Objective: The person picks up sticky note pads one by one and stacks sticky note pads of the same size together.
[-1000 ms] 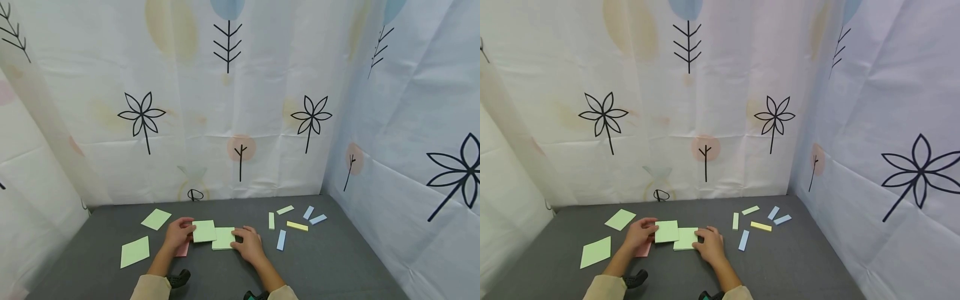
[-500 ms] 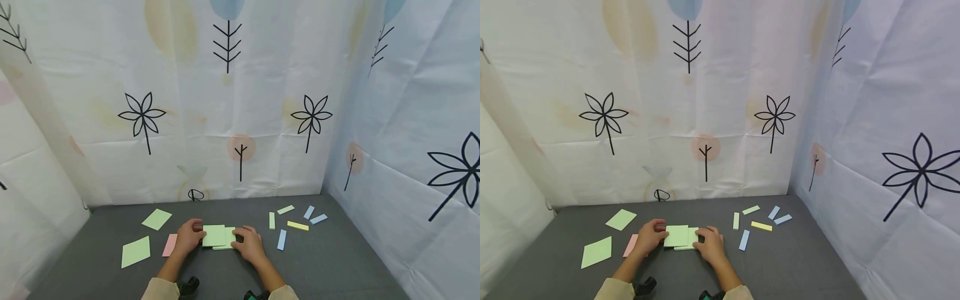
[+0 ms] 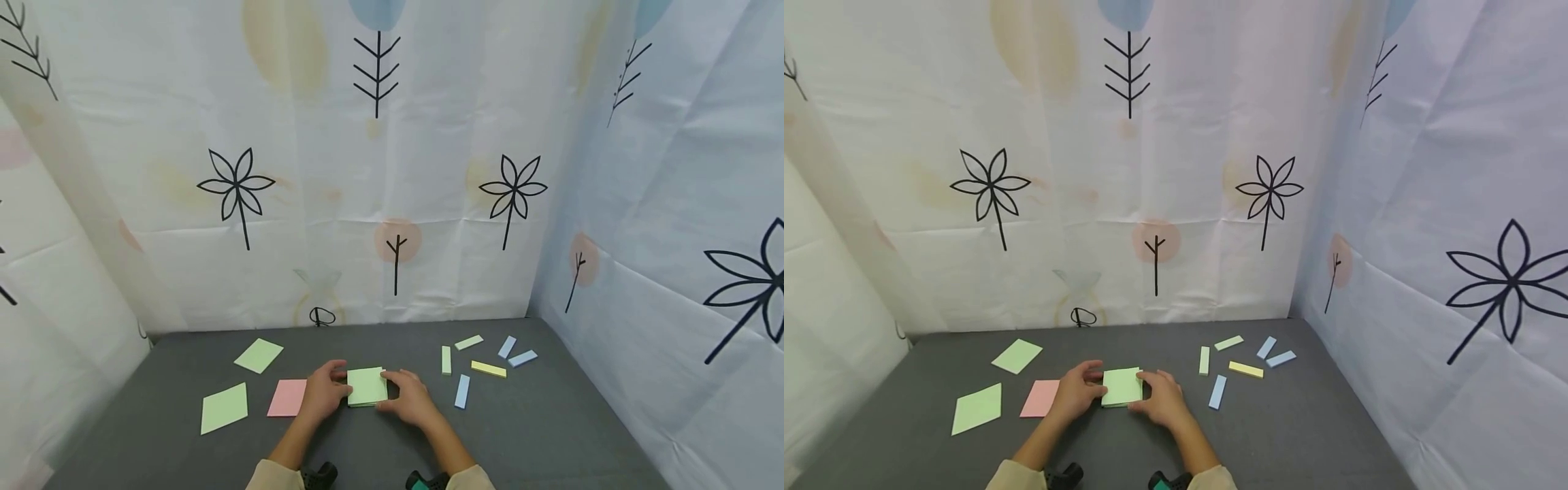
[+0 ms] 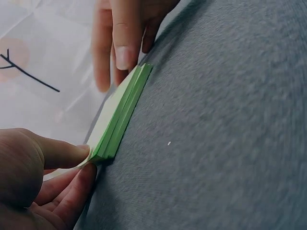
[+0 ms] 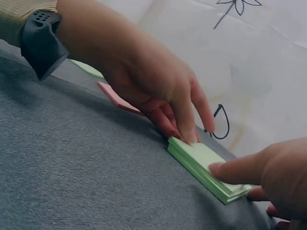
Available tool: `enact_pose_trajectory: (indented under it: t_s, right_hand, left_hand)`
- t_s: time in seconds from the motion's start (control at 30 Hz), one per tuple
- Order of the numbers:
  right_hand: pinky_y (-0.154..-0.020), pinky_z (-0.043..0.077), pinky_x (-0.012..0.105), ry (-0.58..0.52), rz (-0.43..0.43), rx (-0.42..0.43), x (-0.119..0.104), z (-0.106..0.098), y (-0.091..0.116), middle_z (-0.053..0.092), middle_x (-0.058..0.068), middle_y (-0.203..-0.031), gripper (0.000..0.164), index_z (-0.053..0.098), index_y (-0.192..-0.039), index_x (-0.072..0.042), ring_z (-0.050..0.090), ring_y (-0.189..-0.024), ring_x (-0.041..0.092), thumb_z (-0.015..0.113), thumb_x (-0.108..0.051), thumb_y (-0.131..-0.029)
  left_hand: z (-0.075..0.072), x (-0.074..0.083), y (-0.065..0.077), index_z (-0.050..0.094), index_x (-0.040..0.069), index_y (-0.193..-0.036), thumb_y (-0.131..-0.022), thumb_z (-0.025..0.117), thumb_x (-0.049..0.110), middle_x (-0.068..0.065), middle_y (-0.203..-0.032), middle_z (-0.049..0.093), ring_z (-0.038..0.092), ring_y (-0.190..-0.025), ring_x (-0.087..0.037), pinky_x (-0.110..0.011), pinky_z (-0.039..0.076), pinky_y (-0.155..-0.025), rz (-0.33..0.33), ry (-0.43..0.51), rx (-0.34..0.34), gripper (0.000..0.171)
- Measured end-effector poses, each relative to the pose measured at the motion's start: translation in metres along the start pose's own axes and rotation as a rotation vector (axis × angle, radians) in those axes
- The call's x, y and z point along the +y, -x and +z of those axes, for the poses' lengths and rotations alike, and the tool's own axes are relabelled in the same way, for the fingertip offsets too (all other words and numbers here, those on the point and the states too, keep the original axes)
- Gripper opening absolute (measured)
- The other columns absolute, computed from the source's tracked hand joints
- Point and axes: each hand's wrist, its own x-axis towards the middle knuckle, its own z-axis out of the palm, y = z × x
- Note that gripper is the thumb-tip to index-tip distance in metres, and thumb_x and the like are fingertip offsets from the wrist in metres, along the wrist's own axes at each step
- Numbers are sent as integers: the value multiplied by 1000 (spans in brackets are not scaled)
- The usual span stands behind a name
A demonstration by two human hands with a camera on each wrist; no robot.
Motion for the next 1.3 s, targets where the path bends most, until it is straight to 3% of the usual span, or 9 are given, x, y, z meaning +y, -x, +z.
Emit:
enact_pose_trajectory:
  t_s: [0.2,0.4,0.8,1.07,1.3]
  right_hand:
    - [-97,32,65,102,-29,-48,-6,-2,3,60,12,-129,61,62,-128,-5,40,-131,42,85,-20,-74]
    - [-98,36,60,189,-32,-4,-7,0,5,63,10,-126,55,65,-124,-6,45,-129,39,85,-18,-74]
    - [-93,43,52,288,-52,83,-13,2,8,68,7,-114,42,71,-113,-8,55,-119,35,84,-15,-74]
    - [-91,44,54,261,-81,106,-7,4,6,69,6,-112,42,72,-111,-8,56,-116,34,85,-21,-74]
    - [-90,41,59,174,-57,157,0,10,4,68,8,-114,43,70,-115,-8,54,-117,36,79,-32,-81]
  left_hand:
    - [5,1,1,60,0,-126,-76,77,-2,-16,-106,69,67,-80,-20,-37,53,-66,6,-13,-10,53]
    - [5,4,5,60,1,-127,-74,77,-2,-17,-108,68,65,-79,-17,-34,51,-64,14,-13,-30,56]
    - [4,5,10,59,4,-132,-75,77,-2,-17,-113,66,60,-82,-17,-32,48,-67,93,-54,-72,60]
    - [4,1,10,59,4,-131,-75,77,-3,-17,-114,66,61,-83,-17,-32,49,-67,103,-35,-76,59]
    - [5,0,10,59,4,-130,-75,77,-3,-17,-114,66,62,-84,-18,-30,50,-66,115,-36,-76,59]
